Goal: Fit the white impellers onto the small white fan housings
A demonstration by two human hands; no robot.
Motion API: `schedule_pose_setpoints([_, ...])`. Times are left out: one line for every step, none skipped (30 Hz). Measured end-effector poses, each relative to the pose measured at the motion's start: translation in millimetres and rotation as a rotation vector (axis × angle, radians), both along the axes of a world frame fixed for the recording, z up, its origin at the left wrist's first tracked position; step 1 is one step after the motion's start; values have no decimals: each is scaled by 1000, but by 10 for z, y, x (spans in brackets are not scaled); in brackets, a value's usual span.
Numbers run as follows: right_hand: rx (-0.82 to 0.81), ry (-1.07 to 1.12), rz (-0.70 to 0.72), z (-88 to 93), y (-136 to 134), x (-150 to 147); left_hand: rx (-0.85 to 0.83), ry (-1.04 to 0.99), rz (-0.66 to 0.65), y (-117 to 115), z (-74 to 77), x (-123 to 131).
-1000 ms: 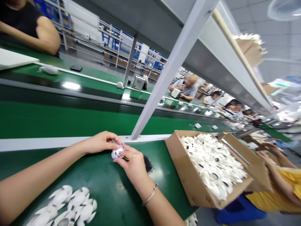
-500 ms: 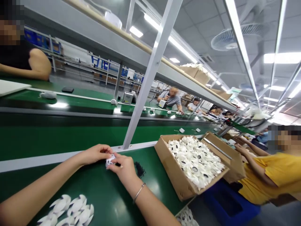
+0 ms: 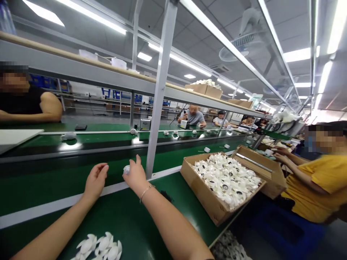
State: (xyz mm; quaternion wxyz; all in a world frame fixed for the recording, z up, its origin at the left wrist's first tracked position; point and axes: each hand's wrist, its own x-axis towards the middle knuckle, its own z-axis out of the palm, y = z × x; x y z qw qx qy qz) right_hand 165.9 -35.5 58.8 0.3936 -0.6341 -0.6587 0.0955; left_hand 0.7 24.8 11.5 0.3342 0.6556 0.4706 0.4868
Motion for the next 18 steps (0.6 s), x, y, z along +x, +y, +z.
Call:
schedule_pose_setpoints([23,-18,-1,47,-128,-3,42,9,28,-11,6,-4])
schedule_pose_setpoints([51,-36,3,89,-308,24,109,28,42,-32,7,3])
schedule_pose_setpoints([122,-90,11,129,-531,90,200,58,40,-63,7,20])
schedule_pose_setpoints([180,-127,5,169,-780,205,307,99,20,-106,8,45])
schedule_pose_setpoints([214,-158,-29,214,-1039,374,421,142,-15,-160,15,78])
schedule_pose_setpoints([239,-189,-103,263,-1294,599,525,183,-64,-226,33,118])
schedule_pose_setpoints([265,-221,-202,314,-1535,876,604,216,-127,-300,66,165])
schedule_pose_setpoints([273,-249,-314,358,-1756,1198,663,239,-196,-382,116,220])
schedule_pose_setpoints([270,-276,-433,389,-1957,1552,696,261,-270,-466,188,288])
schedule_pose_setpoints([249,-316,-540,398,-2137,1924,712,277,-339,-551,281,373])
schedule_pose_setpoints([192,-348,-635,383,-2298,2297,711,265,-384,-632,392,482])
schedule_pose_setpoints([115,-363,-682,344,-2438,2656,690,264,-434,-707,520,620])
schedule_pose_setpoints([56,-356,-689,290,-2554,2982,676,273,-499,-773,656,791])
schedule_pose_setpoints([-39,-337,-660,230,-2642,3265,665,293,-576,-827,794,996])
schedule_pose_setpoints([-126,-330,-630,176,-2699,3495,627,344,-663,-867,929,1232])
schedule_pose_setpoints([-216,-330,-582,136,-2725,3668,593,386,-754,-891,1052,1495])
schedule_pose_setpoints([-305,-336,-536,115,-2722,3783,562,423,-845,-898,1160,1778])
schedule_pose_setpoints([-381,-353,-501,114,-2695,3845,526,466,-936,-888,1249,2073])
